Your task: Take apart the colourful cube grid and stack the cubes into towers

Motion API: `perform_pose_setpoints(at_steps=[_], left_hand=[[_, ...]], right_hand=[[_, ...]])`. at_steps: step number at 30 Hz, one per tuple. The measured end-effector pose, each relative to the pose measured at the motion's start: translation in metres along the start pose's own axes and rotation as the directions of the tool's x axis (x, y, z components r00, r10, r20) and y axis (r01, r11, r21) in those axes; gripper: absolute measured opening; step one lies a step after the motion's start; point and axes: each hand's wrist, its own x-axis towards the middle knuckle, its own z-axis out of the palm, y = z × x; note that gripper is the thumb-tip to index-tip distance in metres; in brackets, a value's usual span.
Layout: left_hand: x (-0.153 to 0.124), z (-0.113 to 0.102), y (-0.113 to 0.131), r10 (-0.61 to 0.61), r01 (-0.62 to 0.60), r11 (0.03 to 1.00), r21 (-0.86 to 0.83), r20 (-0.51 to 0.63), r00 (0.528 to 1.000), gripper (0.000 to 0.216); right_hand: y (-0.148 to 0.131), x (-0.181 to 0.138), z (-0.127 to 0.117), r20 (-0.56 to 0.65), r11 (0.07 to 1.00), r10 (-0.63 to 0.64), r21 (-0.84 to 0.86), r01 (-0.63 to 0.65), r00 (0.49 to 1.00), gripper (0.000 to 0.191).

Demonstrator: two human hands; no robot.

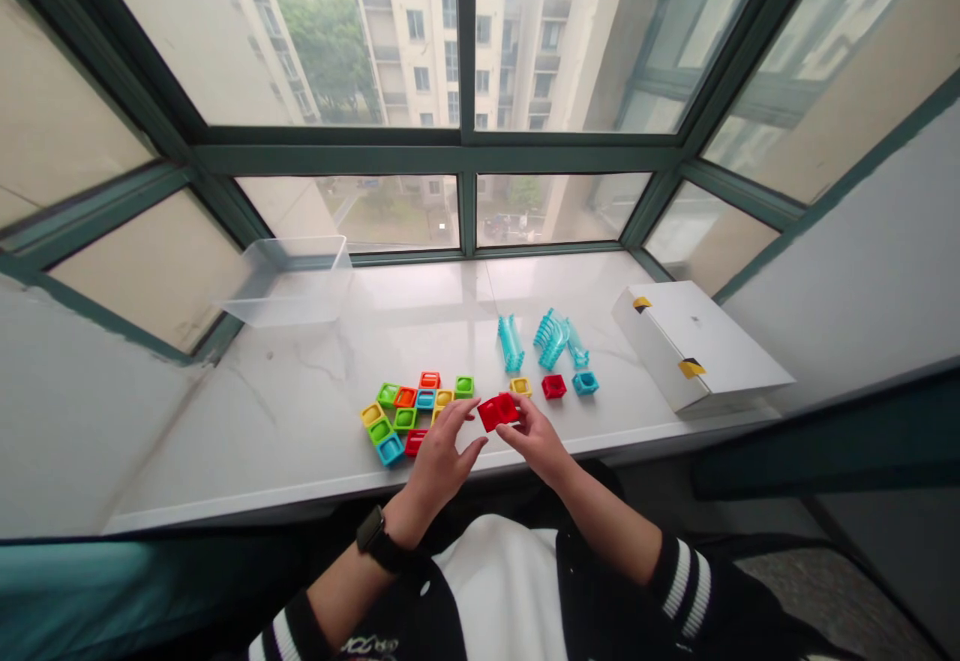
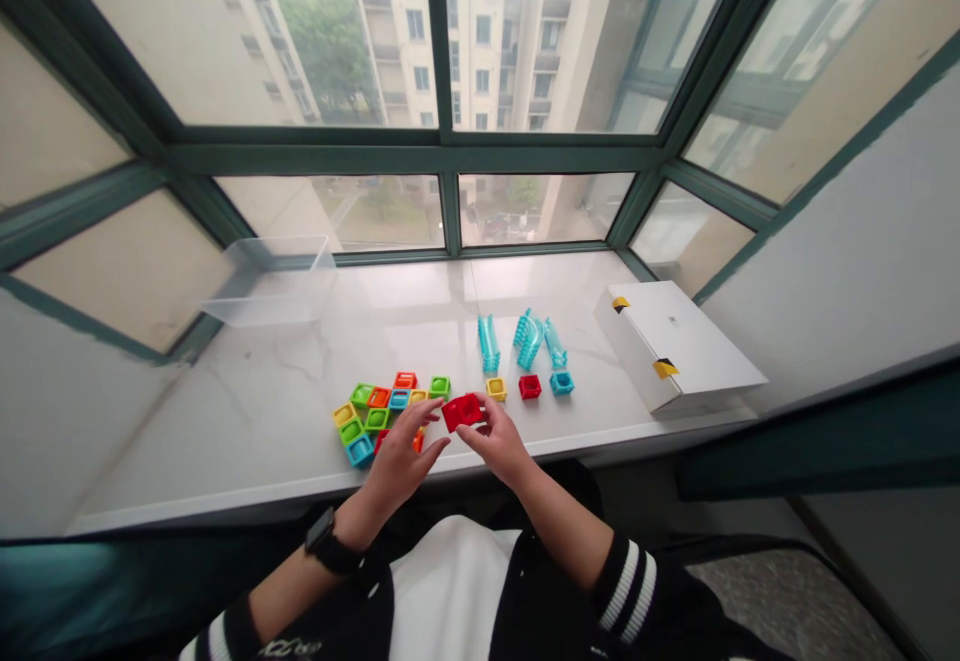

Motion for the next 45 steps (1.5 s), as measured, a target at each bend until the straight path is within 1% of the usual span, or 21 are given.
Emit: perform_pose_setpoints(at_steps=[2, 5, 8, 11, 14, 17, 21, 24, 27, 31, 35, 38, 42, 45], left_hand=[[-0.001, -0.006, -0.01, -0.013, 0.013, 0.998, 0.063, 0.006, 1.0, 0.048], [-0.007, -0.016, -0.029, -0.066, 0.062, 0.991, 0.12, 0.029, 0.997, 0.034], [-0.017, -0.025, -0.049, -0.145, 0.134, 0.978, 0.159, 0.054, 0.988, 0.033], [-0.027, -0.028, -0.066, -0.214, 0.197, 0.959, 0.204, 0.064, 0.975, 0.035], [-0.035, -0.025, -0.078, -0.247, 0.226, 0.945, 0.236, 0.066, 0.967, 0.037], [-0.038, -0.019, -0.083, -0.257, 0.227, 0.94, 0.254, 0.089, 0.962, 0.037], [-0.04, -0.016, -0.084, -0.272, 0.231, 0.932, 0.278, 0.119, 0.955, 0.034], [-0.042, -0.016, -0.084, -0.264, 0.224, 0.931, 0.287, 0.11, 0.958, 0.033], [-0.045, -0.015, -0.086, -0.259, 0.226, 0.932, 0.283, 0.085, 0.962, 0.031], [-0.049, -0.014, -0.089, -0.26, 0.231, 0.932, 0.279, 0.07, 0.963, 0.031], [-0.051, -0.013, -0.09, -0.247, 0.221, 0.934, 0.28, 0.06, 0.967, 0.03], [-0.051, -0.013, -0.09, -0.237, 0.215, 0.935, 0.281, 0.049, 0.97, 0.028], [-0.051, -0.012, -0.089, -0.227, 0.205, 0.934, 0.293, 0.044, 0.973, 0.028], [-0.051, -0.012, -0.089, -0.218, 0.193, 0.933, 0.305, 0.048, 0.975, 0.027]], right_hand=[[0.004, 0.002, -0.012, -0.056, 0.999, 0.016, -0.032, -0.018, 0.998, 0.066], [0.009, 0.004, -0.038, -0.169, 0.993, 0.033, -0.11, -0.052, 0.985, 0.069], [0.013, 0.006, -0.073, -0.295, 0.979, 0.033, -0.182, -0.091, 0.955, 0.071], [0.017, 0.01, -0.108, -0.404, 0.965, 0.016, -0.234, -0.12, 0.915, 0.07], [0.021, 0.017, -0.134, -0.465, 0.939, -0.001, -0.305, -0.159, 0.885, 0.069], [0.027, 0.028, -0.148, -0.467, 0.891, -0.037, -0.416, -0.183, 0.884, 0.067], [0.039, 0.045, -0.15, -0.437, 0.782, -0.072, -0.583, -0.221, 0.897, 0.063], [0.047, 0.056, -0.147, -0.412, 0.716, -0.072, -0.656, -0.241, 0.908, 0.06], [0.054, 0.064, -0.144, -0.396, 0.674, -0.092, -0.7, -0.235, 0.914, 0.057], [0.059, 0.069, -0.142, -0.394, 0.656, -0.09, -0.714, -0.243, 0.915, 0.055], [0.06, 0.069, -0.142, -0.377, 0.648, -0.111, -0.729, -0.221, 0.919, 0.053], [0.061, 0.069, -0.141, -0.378, 0.646, -0.099, -0.728, -0.23, 0.92, 0.052], [0.064, 0.07, -0.14, -0.384, 0.627, -0.061, -0.733, -0.264, 0.921, 0.06], [0.065, 0.071, -0.138, -0.375, 0.605, -0.069, -0.752, -0.259, 0.925, 0.07]])
